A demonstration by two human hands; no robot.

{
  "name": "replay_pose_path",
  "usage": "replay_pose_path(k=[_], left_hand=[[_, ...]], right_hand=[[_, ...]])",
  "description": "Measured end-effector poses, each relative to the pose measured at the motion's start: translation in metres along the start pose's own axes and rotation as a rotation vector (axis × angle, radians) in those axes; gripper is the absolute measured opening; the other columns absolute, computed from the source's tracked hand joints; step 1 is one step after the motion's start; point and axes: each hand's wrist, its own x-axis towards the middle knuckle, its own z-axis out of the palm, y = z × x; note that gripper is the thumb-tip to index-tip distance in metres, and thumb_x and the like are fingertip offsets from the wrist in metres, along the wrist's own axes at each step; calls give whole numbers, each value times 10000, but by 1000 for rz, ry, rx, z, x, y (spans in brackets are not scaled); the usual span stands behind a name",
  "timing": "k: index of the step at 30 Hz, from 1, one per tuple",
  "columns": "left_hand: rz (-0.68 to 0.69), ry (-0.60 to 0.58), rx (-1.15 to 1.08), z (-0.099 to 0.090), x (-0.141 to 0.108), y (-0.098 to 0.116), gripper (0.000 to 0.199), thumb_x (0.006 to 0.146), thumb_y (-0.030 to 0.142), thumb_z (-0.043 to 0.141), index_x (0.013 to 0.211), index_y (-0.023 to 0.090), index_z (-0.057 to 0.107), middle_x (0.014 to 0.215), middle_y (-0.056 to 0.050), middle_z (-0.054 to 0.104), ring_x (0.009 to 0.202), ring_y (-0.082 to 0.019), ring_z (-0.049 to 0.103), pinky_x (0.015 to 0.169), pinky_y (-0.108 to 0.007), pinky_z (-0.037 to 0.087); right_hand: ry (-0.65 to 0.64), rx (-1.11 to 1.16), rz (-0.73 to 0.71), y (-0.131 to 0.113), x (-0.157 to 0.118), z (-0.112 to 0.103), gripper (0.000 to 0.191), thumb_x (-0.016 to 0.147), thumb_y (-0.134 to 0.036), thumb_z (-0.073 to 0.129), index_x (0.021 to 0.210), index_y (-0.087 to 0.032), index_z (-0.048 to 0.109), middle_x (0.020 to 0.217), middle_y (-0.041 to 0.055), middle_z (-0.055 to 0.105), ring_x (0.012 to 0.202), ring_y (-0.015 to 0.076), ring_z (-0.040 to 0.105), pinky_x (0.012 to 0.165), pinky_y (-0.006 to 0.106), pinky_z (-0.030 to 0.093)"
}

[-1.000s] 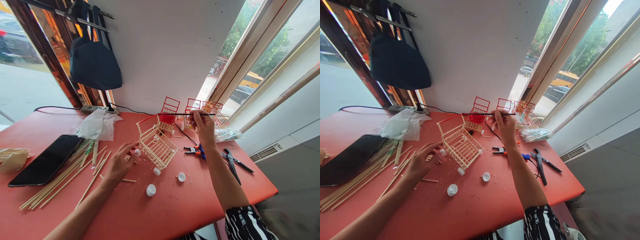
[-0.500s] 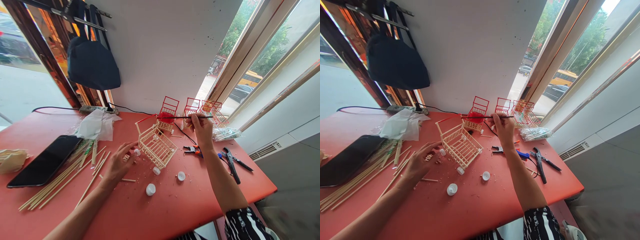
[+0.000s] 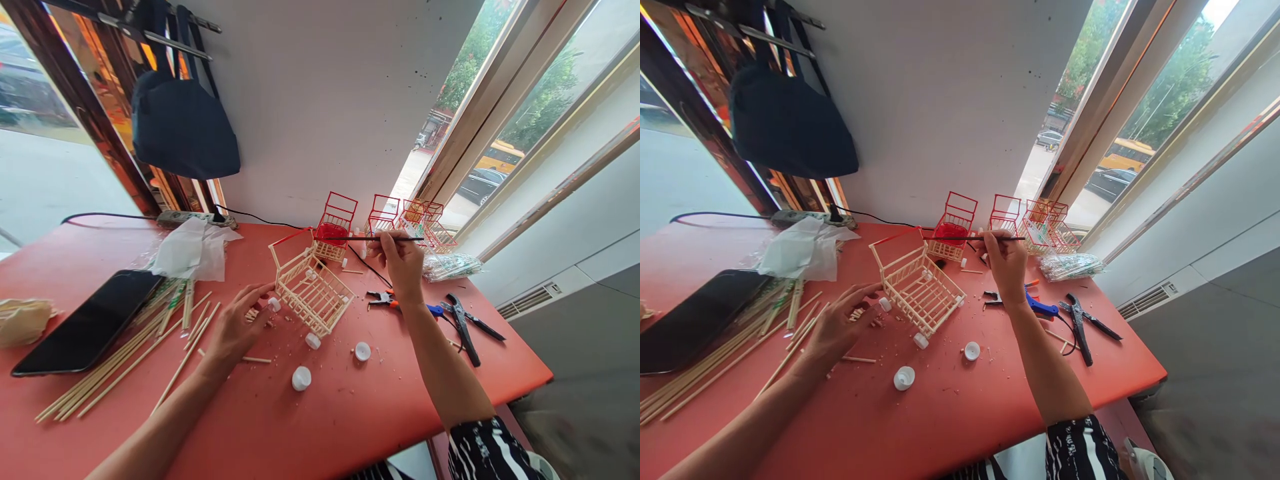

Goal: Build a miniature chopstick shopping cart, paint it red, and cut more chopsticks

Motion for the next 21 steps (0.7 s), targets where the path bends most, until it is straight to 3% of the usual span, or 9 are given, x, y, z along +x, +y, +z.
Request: replay_pose_path(k=[11,21], left_hand=[[-14,-9,-1,0,0,1,450,913,464,591,1269,219,718,1235,-83,736,968,-237,692,961,-399,539],[8,3,6,-1,1,3,405,909,417,583,1229,215,727,1191,-72,742,785,-183,692,855,-354,578]], right_hand=[[-25,-4,-16,-3,7,-1,366,896,-555,745,868,-196,678,711,24,761,535,121,672,415,208,416],[-12,-38,-115,-13,3,10,301,952,-515,698,908,-218,674,730,11,748,567,121,676,455,226,464]])
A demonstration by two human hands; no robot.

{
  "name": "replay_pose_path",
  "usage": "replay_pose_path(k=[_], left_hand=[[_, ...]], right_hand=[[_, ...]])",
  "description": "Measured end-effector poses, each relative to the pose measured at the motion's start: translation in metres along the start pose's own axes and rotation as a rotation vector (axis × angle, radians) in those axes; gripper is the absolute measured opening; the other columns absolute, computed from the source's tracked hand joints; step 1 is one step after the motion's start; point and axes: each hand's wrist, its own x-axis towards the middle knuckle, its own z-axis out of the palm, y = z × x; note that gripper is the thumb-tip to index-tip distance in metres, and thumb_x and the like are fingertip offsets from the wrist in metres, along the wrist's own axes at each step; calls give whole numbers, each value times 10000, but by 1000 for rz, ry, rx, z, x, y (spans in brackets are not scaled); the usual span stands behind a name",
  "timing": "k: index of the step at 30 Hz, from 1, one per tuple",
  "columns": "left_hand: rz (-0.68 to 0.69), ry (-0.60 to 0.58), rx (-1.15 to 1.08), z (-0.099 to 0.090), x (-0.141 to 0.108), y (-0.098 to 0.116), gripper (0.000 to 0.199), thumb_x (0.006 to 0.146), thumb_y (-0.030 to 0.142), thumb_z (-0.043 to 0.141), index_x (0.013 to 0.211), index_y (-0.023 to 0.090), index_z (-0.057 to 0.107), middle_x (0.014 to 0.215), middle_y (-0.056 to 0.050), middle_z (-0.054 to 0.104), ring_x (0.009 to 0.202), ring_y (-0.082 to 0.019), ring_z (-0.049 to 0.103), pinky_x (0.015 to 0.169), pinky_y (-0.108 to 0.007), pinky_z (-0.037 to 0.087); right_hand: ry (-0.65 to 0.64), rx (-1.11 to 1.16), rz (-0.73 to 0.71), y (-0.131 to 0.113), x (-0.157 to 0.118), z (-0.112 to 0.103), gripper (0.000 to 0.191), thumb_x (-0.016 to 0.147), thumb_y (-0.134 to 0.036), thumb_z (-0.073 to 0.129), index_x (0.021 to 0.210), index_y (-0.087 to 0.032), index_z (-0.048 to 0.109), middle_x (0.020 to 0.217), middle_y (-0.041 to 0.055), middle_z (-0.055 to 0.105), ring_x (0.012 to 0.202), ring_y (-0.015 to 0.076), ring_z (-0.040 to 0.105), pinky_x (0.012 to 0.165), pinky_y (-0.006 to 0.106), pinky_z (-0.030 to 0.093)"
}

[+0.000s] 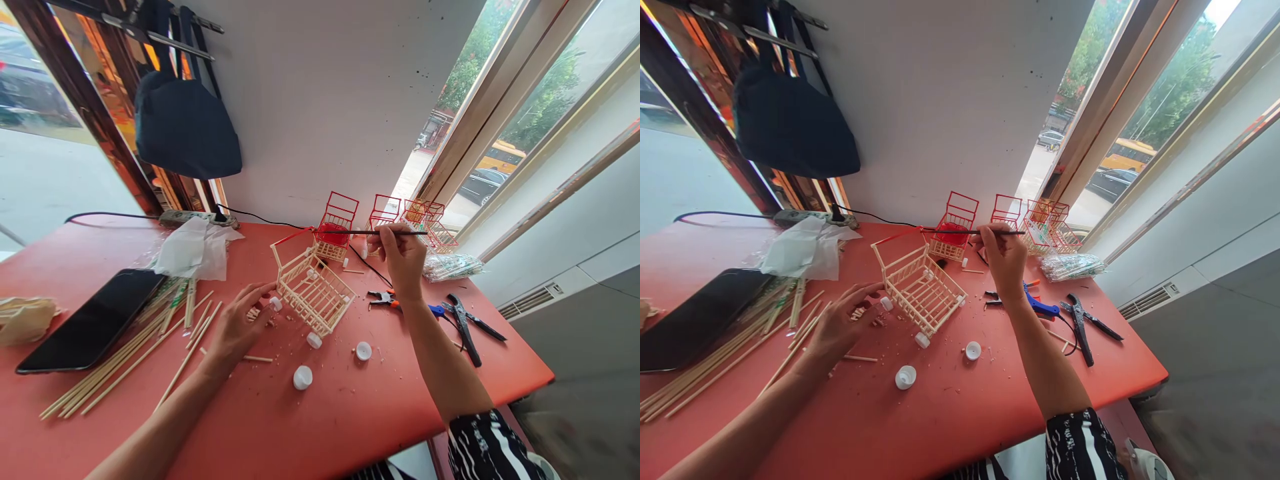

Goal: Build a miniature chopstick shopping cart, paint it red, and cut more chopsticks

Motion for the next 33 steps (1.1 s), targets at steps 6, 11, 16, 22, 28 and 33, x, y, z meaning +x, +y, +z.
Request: replay_pose_path(k=[6,11,16,22,28,33], left_hand=[[17,1,17,0,-1,-2,400,928,417,581,1246,220,724,1205,-67,740,812,-182,696,876,-347,573],[10,-2,15,0,-1,-3,401,936,441,582,1241,226,728,1210,-65,736,779,-173,688,872,-350,573],[-7,-14,11,0,-2,-3,419,938,451,580,1265,227,717,1228,-68,726,796,-176,685,891,-361,566],[-10,-10,3,0,-1,-1,406,924,466,576,1220,234,730,1212,-70,735,783,-184,689,883,-368,572],[9,-7,9,0,-1,-3,407,927,445,587,1241,229,728,1203,-64,735,828,-189,698,892,-353,568],[18,-10,23,0,-2,-4,396,935,418,576,1251,233,725,1218,-68,726,886,-203,706,900,-350,561]], right_hand=[[-119,-120,-169,-10,-17,-5,179,1019,-389,626,996,-245,730,859,23,779,704,148,739,663,294,606],[-202,-295,-283,-11,-24,-13,178,1020,-362,617,1021,-258,762,905,35,802,799,179,776,747,320,624],[-205,-318,-349,-13,-28,-11,142,1021,-306,632,1053,-276,767,962,32,816,845,188,790,775,329,623],[-239,-387,-420,-19,-29,-11,153,1026,-286,625,1070,-285,772,953,26,818,819,181,778,779,329,616],[-309,-366,-462,-20,-34,-18,163,1009,-235,647,1089,-299,774,957,23,810,867,183,768,789,316,604],[-345,-390,-459,-21,-35,-20,153,1015,-246,635,1081,-298,763,960,22,816,854,181,764,783,325,609]])
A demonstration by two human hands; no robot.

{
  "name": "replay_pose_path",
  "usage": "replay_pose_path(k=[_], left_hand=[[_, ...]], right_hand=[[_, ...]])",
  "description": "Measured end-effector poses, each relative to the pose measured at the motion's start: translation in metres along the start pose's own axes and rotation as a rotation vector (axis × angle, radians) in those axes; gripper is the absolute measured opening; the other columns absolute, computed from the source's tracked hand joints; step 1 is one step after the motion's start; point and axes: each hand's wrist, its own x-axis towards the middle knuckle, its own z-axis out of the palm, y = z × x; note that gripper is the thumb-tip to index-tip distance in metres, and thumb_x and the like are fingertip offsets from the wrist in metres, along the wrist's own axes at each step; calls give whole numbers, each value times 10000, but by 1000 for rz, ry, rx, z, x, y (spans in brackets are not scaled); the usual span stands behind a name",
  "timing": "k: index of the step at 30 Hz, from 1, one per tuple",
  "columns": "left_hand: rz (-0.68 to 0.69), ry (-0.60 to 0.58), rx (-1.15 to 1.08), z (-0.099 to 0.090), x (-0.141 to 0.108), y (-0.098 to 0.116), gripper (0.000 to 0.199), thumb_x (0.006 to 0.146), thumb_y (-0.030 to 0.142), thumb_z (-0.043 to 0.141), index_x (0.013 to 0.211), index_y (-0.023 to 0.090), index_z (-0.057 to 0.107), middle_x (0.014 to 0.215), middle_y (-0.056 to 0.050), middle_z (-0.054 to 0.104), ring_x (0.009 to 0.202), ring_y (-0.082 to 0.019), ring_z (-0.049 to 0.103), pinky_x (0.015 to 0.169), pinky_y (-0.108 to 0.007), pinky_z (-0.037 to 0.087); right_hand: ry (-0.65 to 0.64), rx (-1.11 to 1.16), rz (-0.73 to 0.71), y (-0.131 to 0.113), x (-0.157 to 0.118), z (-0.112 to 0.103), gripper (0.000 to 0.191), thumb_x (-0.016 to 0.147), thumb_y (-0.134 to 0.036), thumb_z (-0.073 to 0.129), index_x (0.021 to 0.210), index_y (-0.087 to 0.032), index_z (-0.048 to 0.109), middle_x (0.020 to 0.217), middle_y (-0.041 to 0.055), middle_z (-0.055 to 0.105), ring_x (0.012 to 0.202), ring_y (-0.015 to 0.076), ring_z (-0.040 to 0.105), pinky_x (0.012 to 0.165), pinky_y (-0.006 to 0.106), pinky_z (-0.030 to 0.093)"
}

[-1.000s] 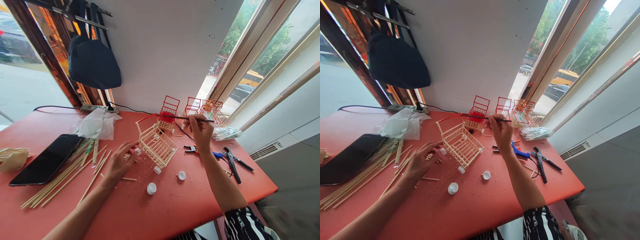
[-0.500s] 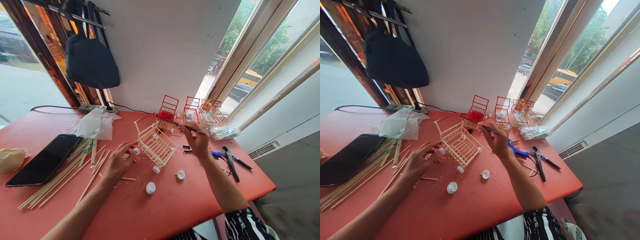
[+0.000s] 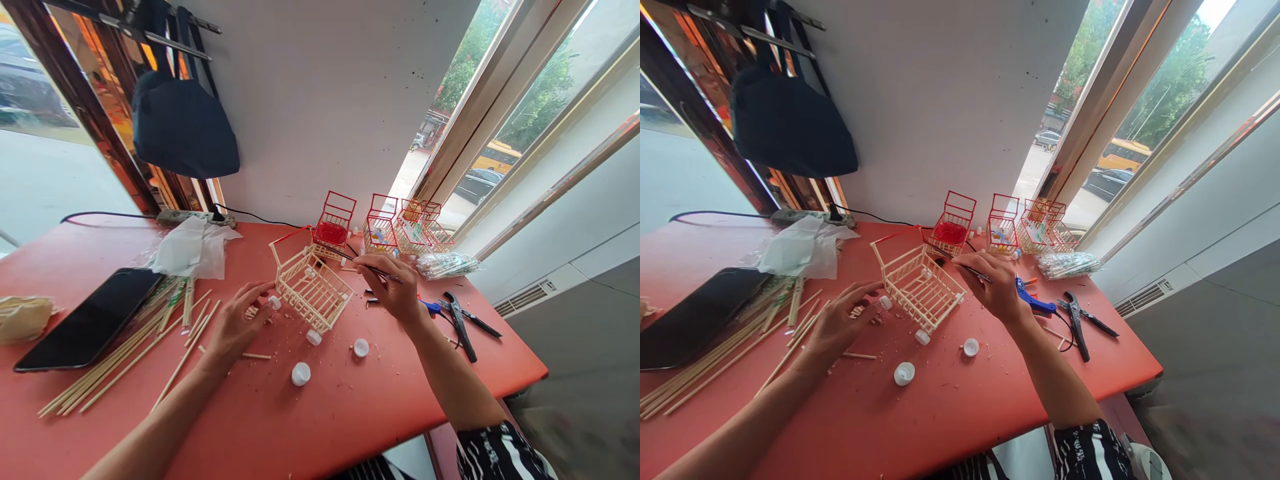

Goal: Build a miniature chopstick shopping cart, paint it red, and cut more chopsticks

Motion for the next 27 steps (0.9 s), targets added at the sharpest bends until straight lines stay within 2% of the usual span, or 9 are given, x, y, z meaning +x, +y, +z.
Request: replay_pose_path(k=[5,12,16,19,23,27], left_hand=[[-1,9,4,1,1,-1,406,924,439,578,1240,237,732,1199,-67,731,923,-218,712,903,-354,564],[8,8,-11,2,1,-4,389,923,413,584,1235,235,734,1193,-63,732,919,-211,714,882,-343,566],[10,7,-9,1,1,-3,386,919,410,587,1225,229,737,1195,-65,734,926,-216,715,879,-349,569],[2,6,-19,0,2,-1,388,917,408,589,1226,225,735,1203,-67,736,927,-215,716,883,-350,571],[9,8,-29,0,2,-2,382,918,410,588,1219,227,737,1207,-67,736,942,-215,718,888,-344,572],[12,12,-13,0,2,-3,384,923,409,591,1223,220,738,1201,-64,739,955,-215,712,900,-345,563]], right_hand=[[-12,-2,-12,-1,4,-2,140,1007,-248,637,1048,-289,764,944,24,818,836,180,765,783,323,614],[146,99,159,2,8,6,150,1020,-309,621,1062,-279,761,966,31,808,806,178,778,796,333,632],[160,116,203,6,10,12,159,1025,-339,611,1058,-272,752,979,38,814,879,188,787,818,339,631],[157,98,218,6,11,11,174,1030,-352,601,1039,-269,753,958,37,813,862,183,785,815,336,630],[191,120,208,7,12,9,162,1029,-332,606,1022,-262,752,909,30,803,813,173,777,788,321,624],[240,225,278,12,15,14,180,1025,-371,609,1017,-234,726,895,33,793,751,159,766,689,294,613]])
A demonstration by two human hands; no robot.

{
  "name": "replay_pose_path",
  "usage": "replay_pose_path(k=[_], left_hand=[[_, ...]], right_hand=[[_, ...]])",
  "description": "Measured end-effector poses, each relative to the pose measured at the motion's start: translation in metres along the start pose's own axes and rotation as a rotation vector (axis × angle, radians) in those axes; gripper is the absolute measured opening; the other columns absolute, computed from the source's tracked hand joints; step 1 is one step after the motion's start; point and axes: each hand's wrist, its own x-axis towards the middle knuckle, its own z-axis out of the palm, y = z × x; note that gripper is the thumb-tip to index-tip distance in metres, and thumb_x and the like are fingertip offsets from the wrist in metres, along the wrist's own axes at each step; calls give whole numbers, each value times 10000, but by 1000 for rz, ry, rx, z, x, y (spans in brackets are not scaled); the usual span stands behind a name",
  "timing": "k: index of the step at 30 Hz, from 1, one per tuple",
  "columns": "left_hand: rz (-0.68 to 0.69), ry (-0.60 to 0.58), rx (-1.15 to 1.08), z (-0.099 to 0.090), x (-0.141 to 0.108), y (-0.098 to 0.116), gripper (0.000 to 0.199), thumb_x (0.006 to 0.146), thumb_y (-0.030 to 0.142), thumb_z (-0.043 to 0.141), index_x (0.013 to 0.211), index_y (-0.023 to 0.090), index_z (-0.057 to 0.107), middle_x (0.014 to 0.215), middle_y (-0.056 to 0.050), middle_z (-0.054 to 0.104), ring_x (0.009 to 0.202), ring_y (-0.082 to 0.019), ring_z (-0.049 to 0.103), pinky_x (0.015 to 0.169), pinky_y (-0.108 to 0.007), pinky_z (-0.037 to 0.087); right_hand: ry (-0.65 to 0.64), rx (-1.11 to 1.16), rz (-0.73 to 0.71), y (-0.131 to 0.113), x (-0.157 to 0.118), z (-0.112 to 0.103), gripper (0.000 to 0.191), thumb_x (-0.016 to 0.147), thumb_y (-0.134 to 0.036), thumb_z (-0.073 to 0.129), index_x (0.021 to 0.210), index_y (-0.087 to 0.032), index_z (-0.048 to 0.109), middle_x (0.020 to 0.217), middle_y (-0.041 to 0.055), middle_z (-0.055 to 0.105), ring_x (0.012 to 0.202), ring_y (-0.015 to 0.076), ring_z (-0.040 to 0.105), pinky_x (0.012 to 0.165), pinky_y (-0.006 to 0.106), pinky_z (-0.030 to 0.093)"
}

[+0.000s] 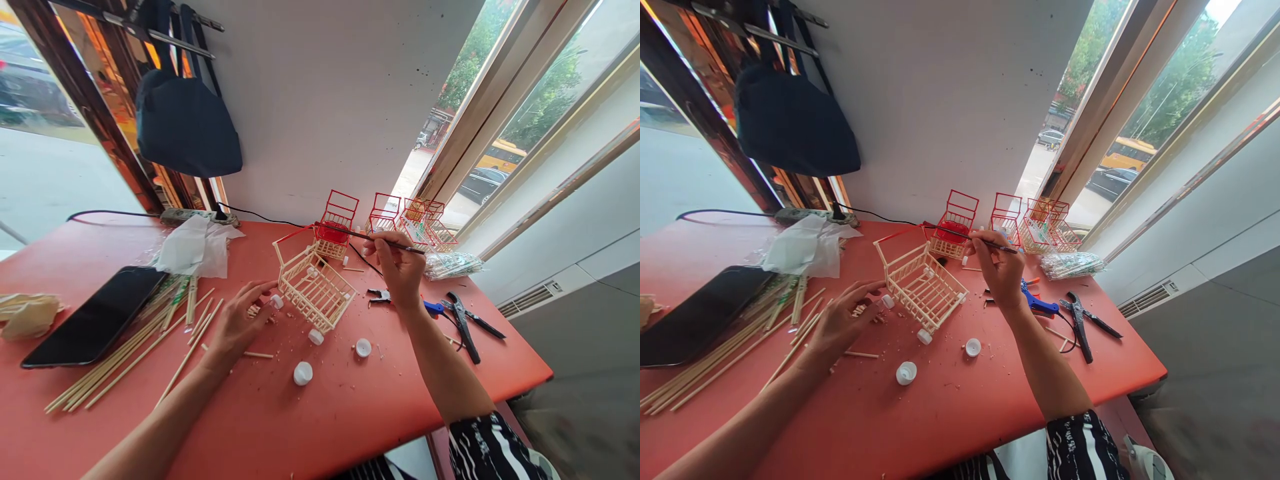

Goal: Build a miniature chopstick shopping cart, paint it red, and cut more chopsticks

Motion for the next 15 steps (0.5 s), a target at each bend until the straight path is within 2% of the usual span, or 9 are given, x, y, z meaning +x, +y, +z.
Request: replay_pose_path(k=[4,8,15], left_hand=[[3,-3,-8,0,0,-1,383,923,393,599,1232,215,738,1193,-62,742,974,-212,705,932,-344,550],[2,-4,-17,1,0,-1,393,927,393,597,1254,222,733,1209,-61,740,998,-217,699,939,-347,544],[-20,-26,-17,-2,1,7,383,939,396,580,1245,224,735,1234,-56,734,783,-167,700,862,-336,565]], right_hand=[[37,116,67,7,3,3,168,1002,-376,651,981,-221,714,820,17,774,673,134,735,555,246,547],[103,135,96,-3,4,2,178,987,-401,676,948,-230,709,787,13,759,650,132,710,497,243,511],[-63,250,69,-31,2,14,197,1005,-412,659,966,-227,716,811,21,758,640,126,707,485,239,514]])
